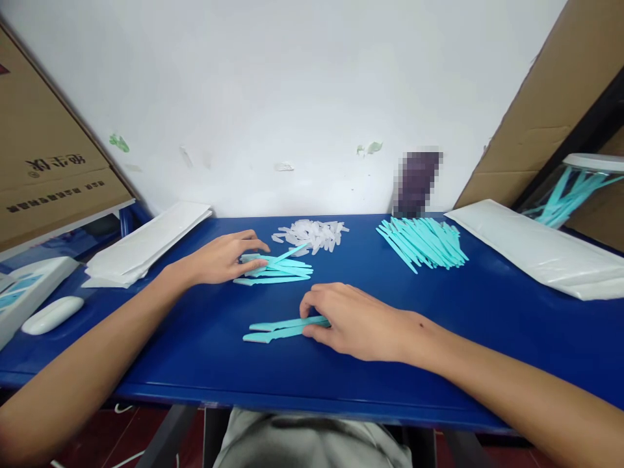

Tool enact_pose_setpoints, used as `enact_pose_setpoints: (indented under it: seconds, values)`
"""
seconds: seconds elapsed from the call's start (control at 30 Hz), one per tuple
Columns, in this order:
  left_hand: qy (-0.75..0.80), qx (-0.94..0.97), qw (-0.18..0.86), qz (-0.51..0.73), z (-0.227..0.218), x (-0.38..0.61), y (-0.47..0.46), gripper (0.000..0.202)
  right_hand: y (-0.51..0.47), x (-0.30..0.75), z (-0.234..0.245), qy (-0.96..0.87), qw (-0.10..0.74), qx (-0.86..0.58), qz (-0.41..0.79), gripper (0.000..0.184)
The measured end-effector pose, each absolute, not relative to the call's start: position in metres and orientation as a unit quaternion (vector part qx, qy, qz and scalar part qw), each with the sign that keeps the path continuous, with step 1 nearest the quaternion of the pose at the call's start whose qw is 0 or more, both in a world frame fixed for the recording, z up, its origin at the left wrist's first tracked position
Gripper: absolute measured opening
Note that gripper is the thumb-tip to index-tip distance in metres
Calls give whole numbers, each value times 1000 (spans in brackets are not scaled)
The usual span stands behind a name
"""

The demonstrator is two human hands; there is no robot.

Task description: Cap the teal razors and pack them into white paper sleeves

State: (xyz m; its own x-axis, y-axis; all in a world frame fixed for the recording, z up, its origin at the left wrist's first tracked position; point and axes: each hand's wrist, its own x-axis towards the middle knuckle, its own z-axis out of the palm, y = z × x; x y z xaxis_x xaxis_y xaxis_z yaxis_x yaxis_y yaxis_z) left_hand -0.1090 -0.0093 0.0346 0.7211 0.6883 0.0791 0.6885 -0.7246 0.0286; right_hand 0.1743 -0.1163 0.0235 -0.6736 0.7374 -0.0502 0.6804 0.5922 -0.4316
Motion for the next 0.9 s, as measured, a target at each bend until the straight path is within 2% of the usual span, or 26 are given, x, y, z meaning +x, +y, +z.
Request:
enact_pose_setpoints:
  seconds: [0.13,0.2,0.33,0.47,0.63,0.73,0.9]
  values:
    - [-393,-917,19,-68,34,-108,-8,51,-111,184,30,-871,37,-414,262,21]
    - [-401,-910,31,-95,34,-107,-6,50,-109,187,30,-877,34,-412,247,20]
    - [-437,-886,40,-148,34,-107,-3,49,-107,186,22,-912,52,-389,120,19]
    - [-491,-854,-9,-170,33,-101,-5,42,-105,181,12,-940,65,-334,10,26]
    - [-409,-905,6,-114,24,-90,-8,45,-107,177,10,-942,106,-312,-63,31]
    - [-340,-936,16,-86,19,-88,-7,50,-109,176,12,-948,75,-308,-32,30]
    - [-310,-947,5,-83,16,-90,-7,43,-107,182,17,-908,73,-382,153,25]
